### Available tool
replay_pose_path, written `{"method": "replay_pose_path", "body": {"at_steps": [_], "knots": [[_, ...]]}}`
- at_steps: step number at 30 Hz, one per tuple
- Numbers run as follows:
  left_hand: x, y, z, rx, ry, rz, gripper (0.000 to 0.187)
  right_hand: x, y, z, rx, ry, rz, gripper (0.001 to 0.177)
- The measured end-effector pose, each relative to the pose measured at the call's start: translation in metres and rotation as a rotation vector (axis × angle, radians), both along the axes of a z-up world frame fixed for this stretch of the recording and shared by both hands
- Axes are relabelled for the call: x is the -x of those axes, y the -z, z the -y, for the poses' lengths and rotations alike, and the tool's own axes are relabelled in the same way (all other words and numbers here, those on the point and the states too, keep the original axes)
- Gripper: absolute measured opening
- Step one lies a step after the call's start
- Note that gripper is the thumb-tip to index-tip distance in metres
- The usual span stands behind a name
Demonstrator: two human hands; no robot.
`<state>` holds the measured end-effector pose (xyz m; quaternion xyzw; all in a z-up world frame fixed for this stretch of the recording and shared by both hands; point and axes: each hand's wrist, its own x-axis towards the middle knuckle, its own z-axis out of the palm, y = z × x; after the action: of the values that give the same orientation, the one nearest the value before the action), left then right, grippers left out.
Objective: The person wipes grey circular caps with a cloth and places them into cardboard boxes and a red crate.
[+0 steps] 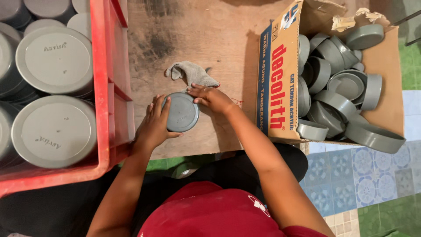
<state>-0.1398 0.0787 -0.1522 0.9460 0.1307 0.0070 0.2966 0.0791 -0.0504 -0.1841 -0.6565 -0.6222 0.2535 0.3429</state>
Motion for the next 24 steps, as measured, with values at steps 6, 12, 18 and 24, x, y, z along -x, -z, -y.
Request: {"method": "replay_pose_path", "body": {"at_steps": [6, 12, 18, 24], "knots": [[-0.001, 0.005, -0.002, 0.023, 0.008, 0.003, 0.114, -0.007, 0.011, -0.005, -0.064, 0.050, 0.142, 0.034], [-0.001, 0.002, -0.001, 0.043, 0.006, -0.005, 0.113, 0.004, 0.027, -0.006, -0.268, 0.245, 0.578, 0.014], [-0.003, -0.003, -0.003, 0.083, 0.018, -0.052, 0.111, 0.020, -0.005, -0.015, -0.361, 0.435, 0.857, 0.006], [-0.004, -0.001, -0.002, 0.068, 0.001, -0.040, 0.109, -0.019, 0.027, -0.001, -0.200, 0.717, 0.171, 0.011]]}}
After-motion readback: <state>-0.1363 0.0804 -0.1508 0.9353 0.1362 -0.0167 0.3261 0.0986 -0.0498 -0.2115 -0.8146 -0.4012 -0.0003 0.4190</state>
